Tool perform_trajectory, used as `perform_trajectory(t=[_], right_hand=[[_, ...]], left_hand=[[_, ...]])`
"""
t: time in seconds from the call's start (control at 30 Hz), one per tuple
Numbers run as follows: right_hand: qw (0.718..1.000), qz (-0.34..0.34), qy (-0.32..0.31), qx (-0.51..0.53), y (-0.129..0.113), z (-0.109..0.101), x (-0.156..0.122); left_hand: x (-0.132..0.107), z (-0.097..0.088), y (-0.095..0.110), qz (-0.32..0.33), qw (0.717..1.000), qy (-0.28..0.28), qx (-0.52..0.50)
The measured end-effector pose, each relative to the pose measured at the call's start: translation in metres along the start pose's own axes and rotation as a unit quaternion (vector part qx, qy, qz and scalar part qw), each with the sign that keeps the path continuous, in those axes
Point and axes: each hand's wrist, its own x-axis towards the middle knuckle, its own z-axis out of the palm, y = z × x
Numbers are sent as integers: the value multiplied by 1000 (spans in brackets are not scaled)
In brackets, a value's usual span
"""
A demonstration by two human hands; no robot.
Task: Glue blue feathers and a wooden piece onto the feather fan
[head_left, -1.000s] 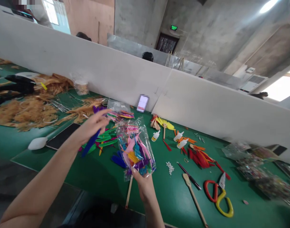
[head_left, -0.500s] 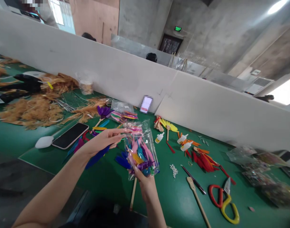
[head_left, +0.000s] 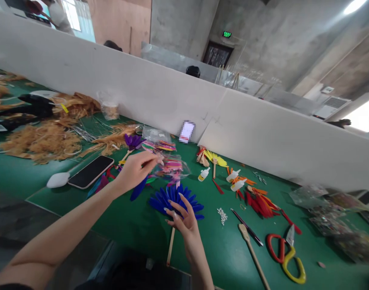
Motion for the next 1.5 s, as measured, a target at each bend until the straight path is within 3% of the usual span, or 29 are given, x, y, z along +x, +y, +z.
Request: perform_trajectory(t=[0.1, 0.17, 0.3, 0.43, 0.57, 0.67, 0.77, 0.87, 0.97, 1.3, 1.5], right_hand=[[998, -32, 46, -31, -2, -10, -3], [996, -50, 50, -52, -5, -11, -4], [992, -83, 1, -95, -10, 4, 6], [987, -117, -42, -102, -16, 26, 30], [986, -57, -77, -138, -23, 32, 47], [991, -10, -61, -116, -26, 30, 48], [992, -24, -19, -124, -28, 29, 50], [986, -56, 21, -158, -31, 28, 54], [980, -66, 45, -184, -35, 29, 57], [991, 40, -93, -87, -39, 14, 49], [985, -30, -76, -150, -42, 7, 49]], left_hand=[[4, -2, -10, 3, 1000, 16, 26], [7, -5, -13, -19, 999, -29, 20], [13, -9, -8, -118, 992, -24, -23], [18, 0, -3, -155, 978, -77, -119], [20, 7, -9, -179, 963, -68, -187], [15, 3, -18, -186, 963, -72, -181], [-2, 1, -24, -220, 950, -159, -156], [-26, 7, -23, -269, 909, -256, -188], [-47, 17, -17, -276, 883, -303, -231], [-57, 27, -11, -254, 922, -231, -181], [-61, 30, -14, -202, 943, -190, -183]])
